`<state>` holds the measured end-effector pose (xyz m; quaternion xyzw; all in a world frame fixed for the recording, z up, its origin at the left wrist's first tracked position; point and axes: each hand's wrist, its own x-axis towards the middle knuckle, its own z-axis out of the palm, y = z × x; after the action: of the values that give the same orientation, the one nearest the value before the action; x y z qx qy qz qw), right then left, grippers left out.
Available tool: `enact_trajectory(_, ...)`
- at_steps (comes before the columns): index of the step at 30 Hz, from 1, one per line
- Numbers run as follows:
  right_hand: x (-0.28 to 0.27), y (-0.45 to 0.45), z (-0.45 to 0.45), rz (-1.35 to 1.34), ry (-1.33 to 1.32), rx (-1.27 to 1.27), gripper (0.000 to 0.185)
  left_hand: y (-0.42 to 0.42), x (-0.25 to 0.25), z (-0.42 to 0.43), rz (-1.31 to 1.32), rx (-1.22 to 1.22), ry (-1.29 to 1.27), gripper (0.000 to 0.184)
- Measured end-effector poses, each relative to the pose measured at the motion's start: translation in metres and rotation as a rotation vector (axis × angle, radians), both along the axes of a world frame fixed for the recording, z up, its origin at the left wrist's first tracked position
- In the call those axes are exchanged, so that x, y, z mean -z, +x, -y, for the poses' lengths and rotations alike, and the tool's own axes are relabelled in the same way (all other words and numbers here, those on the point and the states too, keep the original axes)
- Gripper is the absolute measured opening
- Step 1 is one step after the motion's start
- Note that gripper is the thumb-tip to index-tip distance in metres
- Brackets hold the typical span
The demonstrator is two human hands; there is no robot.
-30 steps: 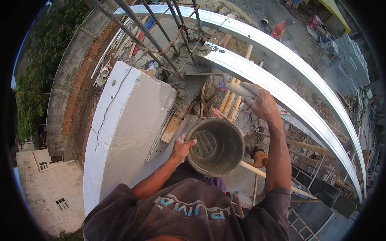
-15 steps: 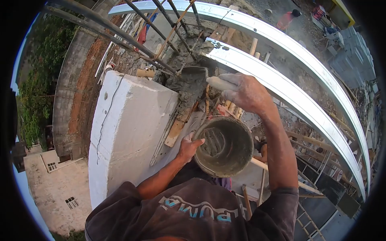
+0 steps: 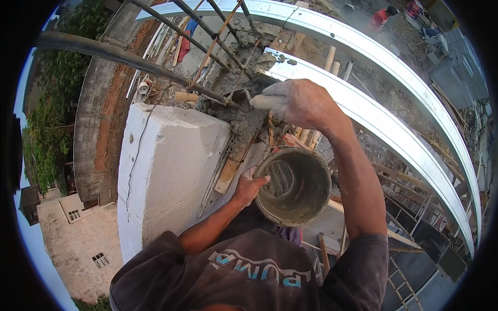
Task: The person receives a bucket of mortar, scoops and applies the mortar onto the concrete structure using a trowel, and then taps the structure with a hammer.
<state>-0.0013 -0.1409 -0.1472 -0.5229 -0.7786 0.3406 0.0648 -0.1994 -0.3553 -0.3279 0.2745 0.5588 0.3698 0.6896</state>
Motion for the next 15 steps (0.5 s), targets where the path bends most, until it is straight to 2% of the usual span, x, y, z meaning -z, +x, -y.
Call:
enact_trajectory(1,0.0,0.001,-0.001,-0.014,0.009,-0.02,0.049,0.0,-0.004,0.0,-0.004,0.005,-0.017,0.041)
enact_trajectory(2,-0.005,0.013,0.002,-0.17,-0.02,0.05,0.046,-0.002,-0.003,0.0,-0.019,0.028,-0.026,0.041)
enact_trajectory(5,-0.015,0.033,0.001,-0.278,-0.031,0.07,0.045,-0.003,-0.001,0.003,-0.026,0.03,-0.049,0.039)
enact_trajectory(6,-0.02,0.026,0.001,-0.179,-0.047,0.064,0.046,-0.002,-0.007,0.002,-0.01,0.01,-0.05,0.039)
enact_trajectory(9,0.013,0.0,0.014,-0.184,0.057,0.045,0.045,0.0,-0.001,0.005,0.015,-0.002,-0.015,0.038)
enact_trajectory(10,0.019,0.002,0.016,-0.183,0.184,-0.018,0.045,0.0,0.004,0.004,0.015,0.004,0.002,0.038)
enact_trajectory(14,-0.017,0.051,0.03,-0.307,0.055,0.125,0.044,-0.002,0.018,0.009,0.005,0.016,0.023,0.039)
enact_trajectory(15,-0.016,0.059,0.042,-0.346,0.04,0.234,0.045,-0.003,0.021,0.01,0.003,0.015,0.015,0.039)
